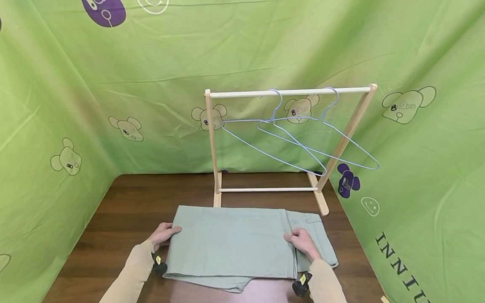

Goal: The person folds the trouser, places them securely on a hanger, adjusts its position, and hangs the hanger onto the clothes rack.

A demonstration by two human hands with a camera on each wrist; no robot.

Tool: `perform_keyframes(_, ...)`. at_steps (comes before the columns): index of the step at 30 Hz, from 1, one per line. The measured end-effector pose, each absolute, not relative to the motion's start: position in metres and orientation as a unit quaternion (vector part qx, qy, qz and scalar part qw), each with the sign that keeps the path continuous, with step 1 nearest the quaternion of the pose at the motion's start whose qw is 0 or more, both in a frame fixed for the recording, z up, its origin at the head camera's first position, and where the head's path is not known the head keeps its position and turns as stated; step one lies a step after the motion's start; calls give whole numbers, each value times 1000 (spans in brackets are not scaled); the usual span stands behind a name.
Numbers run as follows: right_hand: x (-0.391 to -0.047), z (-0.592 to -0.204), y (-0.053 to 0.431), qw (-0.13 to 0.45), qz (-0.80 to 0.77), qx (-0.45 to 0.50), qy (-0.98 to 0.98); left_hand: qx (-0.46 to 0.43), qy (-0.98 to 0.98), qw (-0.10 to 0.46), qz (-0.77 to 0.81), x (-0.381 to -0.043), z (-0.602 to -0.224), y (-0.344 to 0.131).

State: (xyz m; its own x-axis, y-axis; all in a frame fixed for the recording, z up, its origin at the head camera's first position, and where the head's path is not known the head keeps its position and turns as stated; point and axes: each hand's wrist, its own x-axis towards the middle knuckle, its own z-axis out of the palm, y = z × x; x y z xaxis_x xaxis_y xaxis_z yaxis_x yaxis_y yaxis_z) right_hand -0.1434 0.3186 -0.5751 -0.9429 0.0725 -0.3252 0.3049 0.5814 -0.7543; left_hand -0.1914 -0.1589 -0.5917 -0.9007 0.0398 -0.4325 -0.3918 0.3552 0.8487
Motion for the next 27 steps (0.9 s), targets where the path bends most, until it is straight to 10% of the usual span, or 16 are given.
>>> perform_keyframes(27, -132, -584, 346, 157, -689, 116, 698, -118, 794, 196, 563, -196, -601, -161)
